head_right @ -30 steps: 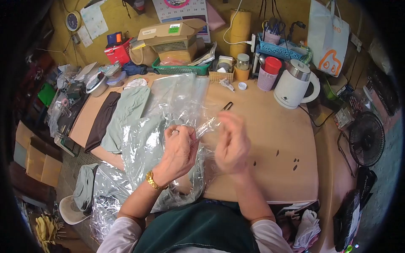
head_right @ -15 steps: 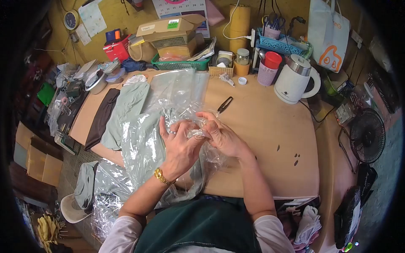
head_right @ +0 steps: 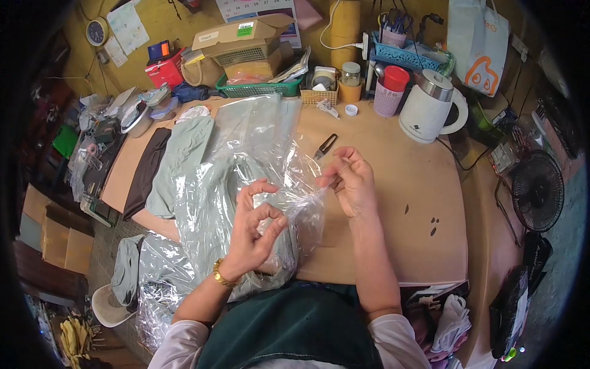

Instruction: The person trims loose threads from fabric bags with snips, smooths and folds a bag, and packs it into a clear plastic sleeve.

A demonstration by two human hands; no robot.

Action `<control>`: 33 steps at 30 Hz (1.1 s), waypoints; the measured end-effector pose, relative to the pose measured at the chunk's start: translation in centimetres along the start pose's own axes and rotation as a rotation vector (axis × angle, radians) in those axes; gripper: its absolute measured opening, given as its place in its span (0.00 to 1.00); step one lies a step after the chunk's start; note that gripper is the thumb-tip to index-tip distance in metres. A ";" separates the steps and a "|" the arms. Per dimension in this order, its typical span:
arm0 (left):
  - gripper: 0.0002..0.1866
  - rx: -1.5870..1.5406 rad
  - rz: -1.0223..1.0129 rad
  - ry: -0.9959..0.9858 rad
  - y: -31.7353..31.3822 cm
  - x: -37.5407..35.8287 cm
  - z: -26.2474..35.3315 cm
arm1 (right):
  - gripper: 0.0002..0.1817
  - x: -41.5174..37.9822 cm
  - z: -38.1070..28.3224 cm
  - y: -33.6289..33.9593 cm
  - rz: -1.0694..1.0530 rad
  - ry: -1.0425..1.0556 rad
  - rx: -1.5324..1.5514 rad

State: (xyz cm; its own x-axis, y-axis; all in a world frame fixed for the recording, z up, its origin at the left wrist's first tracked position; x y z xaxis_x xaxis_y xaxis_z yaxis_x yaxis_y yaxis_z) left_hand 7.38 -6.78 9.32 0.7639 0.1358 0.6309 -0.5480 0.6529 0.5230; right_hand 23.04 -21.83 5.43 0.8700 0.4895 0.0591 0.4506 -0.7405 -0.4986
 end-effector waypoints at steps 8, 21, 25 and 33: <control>0.06 0.174 -0.014 -0.007 2.5 0.8 2.8 | 0.06 -5.1 -1.7 -6.4 -0.223 0.853 -0.985; 0.14 -0.181 0.045 0.091 -3.2 -1.3 -2.7 | 0.09 -4.8 3.8 -2.9 0.015 0.285 -0.151; 0.06 -0.239 0.102 0.205 -2.1 -0.9 -3.3 | 0.07 -5.7 -0.6 -4.4 -0.007 0.603 -0.898; 0.07 -0.001 0.069 0.060 -2.3 -0.6 -1.5 | 0.06 -7.4 -1.7 -5.7 -0.024 0.922 -1.139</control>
State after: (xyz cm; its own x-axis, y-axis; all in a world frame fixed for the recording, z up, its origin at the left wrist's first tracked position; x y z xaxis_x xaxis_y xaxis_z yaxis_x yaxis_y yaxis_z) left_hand 8.65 -7.25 6.86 0.7434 0.2251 0.6299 -0.5999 0.6408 0.4790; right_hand 14.37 -22.05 9.30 0.4802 0.3694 0.7956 -0.0026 -0.9064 0.4224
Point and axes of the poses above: each hand's wrist, its own x-axis towards the middle knuckle, its own y-axis out of the back of the hand, z = x × y, the point moved 3 cm from there along x, towards the middle knuckle, and after that the axes turned 4 degrees about z, right-handed, at the moved point
